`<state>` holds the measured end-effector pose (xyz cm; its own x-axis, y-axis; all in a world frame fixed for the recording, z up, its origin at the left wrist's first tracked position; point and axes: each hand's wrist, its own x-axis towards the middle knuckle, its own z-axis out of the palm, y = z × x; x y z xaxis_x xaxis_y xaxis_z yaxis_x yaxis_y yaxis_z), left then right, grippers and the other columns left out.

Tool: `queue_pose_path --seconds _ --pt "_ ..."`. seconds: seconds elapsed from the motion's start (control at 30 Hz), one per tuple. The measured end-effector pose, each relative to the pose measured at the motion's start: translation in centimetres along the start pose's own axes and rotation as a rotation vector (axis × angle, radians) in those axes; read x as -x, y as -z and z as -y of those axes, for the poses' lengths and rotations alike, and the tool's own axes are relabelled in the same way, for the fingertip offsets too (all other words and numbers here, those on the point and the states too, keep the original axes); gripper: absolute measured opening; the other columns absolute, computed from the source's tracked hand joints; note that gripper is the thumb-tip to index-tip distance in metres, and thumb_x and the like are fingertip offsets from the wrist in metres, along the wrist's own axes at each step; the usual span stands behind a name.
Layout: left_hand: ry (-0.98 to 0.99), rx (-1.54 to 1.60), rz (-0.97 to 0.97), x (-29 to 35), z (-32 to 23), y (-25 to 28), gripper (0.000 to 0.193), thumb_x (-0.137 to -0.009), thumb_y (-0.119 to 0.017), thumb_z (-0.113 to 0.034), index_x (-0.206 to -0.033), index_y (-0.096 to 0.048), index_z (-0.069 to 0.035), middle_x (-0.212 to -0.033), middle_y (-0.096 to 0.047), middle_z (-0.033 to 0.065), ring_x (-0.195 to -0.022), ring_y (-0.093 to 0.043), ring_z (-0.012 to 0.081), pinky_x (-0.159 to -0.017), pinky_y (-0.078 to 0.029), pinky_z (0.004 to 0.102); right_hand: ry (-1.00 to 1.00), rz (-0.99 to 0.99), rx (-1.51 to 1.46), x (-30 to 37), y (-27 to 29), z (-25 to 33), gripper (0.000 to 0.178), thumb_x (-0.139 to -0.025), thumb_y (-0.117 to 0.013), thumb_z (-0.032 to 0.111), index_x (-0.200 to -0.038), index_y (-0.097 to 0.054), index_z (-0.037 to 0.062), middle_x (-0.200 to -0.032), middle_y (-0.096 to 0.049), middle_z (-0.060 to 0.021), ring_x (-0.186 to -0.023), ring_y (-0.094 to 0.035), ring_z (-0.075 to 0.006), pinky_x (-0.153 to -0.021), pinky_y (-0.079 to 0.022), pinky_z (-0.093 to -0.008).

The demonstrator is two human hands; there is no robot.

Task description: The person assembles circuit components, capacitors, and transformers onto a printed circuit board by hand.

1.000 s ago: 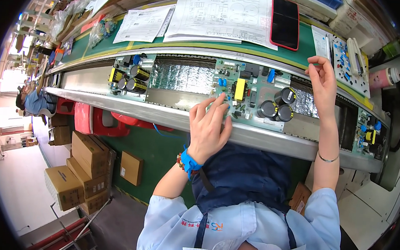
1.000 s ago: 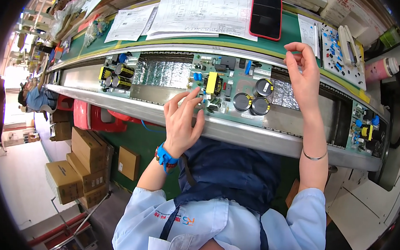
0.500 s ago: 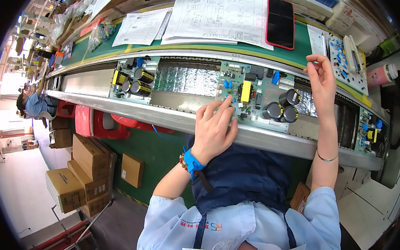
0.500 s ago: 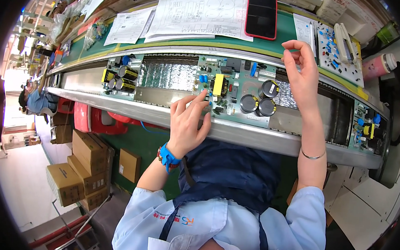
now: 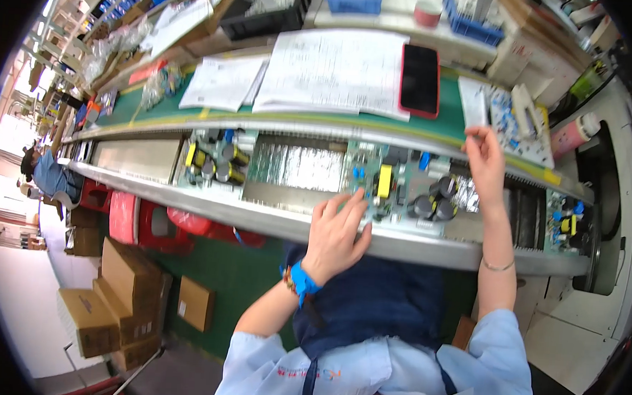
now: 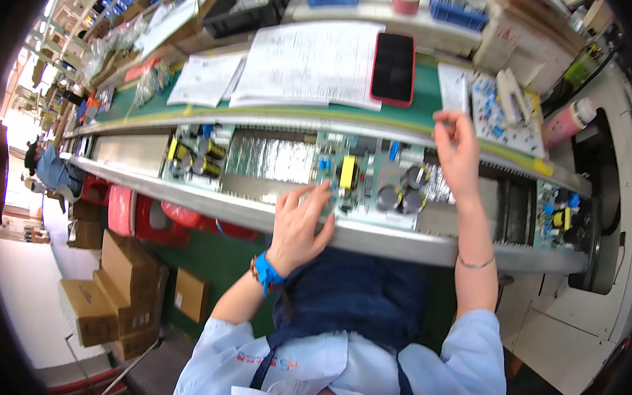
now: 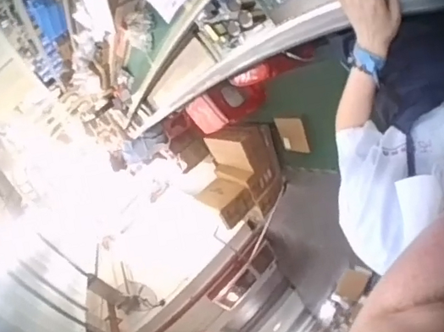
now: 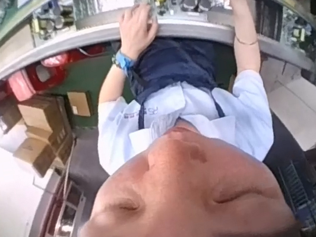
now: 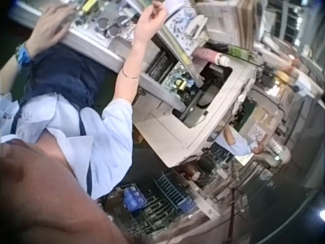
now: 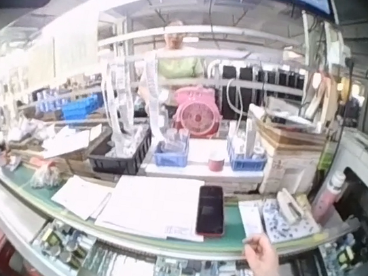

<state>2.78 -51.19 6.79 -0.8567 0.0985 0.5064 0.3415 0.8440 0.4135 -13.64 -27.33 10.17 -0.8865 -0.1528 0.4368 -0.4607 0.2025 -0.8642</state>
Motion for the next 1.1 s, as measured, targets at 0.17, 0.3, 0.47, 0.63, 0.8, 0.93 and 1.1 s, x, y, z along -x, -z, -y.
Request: queue_pose_path --seconds 0.17,0.3,0.47,0.63,0.8,0.93,1.1 --pt "-0.045 0.036 -0.052 0.0 0.1 -0.4 0.034 -0.076 -0.063 -0.014 -0.107 -0.057 -0.004 -0.126 -0.055 0.0107 -0.109 -0.052 0.0287 -0.088 -0.037 0.0392 -0.044 -0.034 0.054 1.3 1.7 -0.6 0.012 -0.088 -0.053 0.004 -0.101 -0.052 0.0015 -0.091 -0.054 -0.0011 -0.073 -0.053 -0.0062 -0.071 -0.044 -0.0222" --pt "-0.048 0.029 -0.062 -0.8 0.1 -0.6 0.03 -0.076 -0.063 -0.014 -0.104 -0.057 -0.004 -0.123 -0.056 0.0111 -0.109 -0.053 0.0278 -0.089 -0.038 0.0387 -0.067 -0.028 0.056 2.2 3.5 -0.7 0.012 -0.088 -0.053 0.003 -0.1 -0.052 0.0013 -0.09 -0.056 -0.0012 -0.073 -0.054 -0.0071 -0.069 -0.043 -0.0216" --pt "-0.094 0.034 -0.024 -1.4 -0.1 -1.0 0.028 -0.079 -0.062 -0.017 -0.102 -0.057 -0.003 -0.119 -0.057 0.0115 -0.109 -0.052 0.0263 -0.089 -0.039 0.0396 -0.141 0.004 0.136 2.8 5.3 -1.6 0.011 -0.088 -0.054 0.003 -0.099 -0.053 0.0019 -0.089 -0.056 -0.0021 -0.072 -0.055 -0.0081 -0.067 -0.045 -0.0227" --pt "-0.107 0.04 -0.022 -2.0 -0.5 -1.2 0.027 -0.079 -0.061 -0.017 -0.102 -0.057 -0.003 -0.118 -0.058 0.0119 -0.109 -0.053 0.0261 -0.089 -0.039 0.0391 -0.196 0.039 0.152 3.0 5.9 -1.4 0.01 -0.088 -0.054 0.004 -0.097 -0.055 0.0009 -0.087 -0.059 -0.0019 -0.072 -0.055 -0.0078 -0.066 -0.045 -0.0222" --pt "-0.083 0.101 -0.043 -1.7 -1.1 -0.8 0.029 -0.078 -0.062 -0.015 -0.104 -0.058 -0.003 -0.121 -0.057 0.0122 -0.106 -0.053 0.0264 -0.089 -0.039 0.0385 -0.234 0.077 0.162 3.6 6.4 -2.0 0.01 -0.089 -0.054 0.006 -0.097 -0.057 0.0 -0.084 -0.06 -0.0024 -0.071 -0.055 -0.0074 -0.066 -0.045 -0.0215" --pt "-0.085 0.12 -0.061 -1.0 -1.0 -0.4 0.031 -0.076 -0.063 -0.011 -0.106 -0.058 -0.003 -0.122 -0.056 0.0122 -0.104 -0.055 0.0267 -0.088 -0.04 0.0378 -0.269 0.08 0.16 3.7 6.9 -1.6 0.01 -0.089 -0.054 0.006 -0.097 -0.057 -0.0004 -0.085 -0.061 -0.0032 -0.071 -0.055 -0.0072 -0.066 -0.046 -0.0216" --pt "-0.07 0.105 -0.136 -0.4 -0.4 -0.4 0.033 -0.073 -0.063 -0.005 -0.106 -0.058 -0.002 -0.117 -0.059 0.0126 -0.097 -0.057 0.0286 -0.083 -0.042 0.0375 -0.261 0.091 0.265 4.1 7.8 -1.0 0.011 -0.089 -0.054 0.005 -0.097 -0.057 0.0001 -0.086 -0.06 -0.003 -0.072 -0.054 -0.0077 -0.068 -0.044 -0.0218"
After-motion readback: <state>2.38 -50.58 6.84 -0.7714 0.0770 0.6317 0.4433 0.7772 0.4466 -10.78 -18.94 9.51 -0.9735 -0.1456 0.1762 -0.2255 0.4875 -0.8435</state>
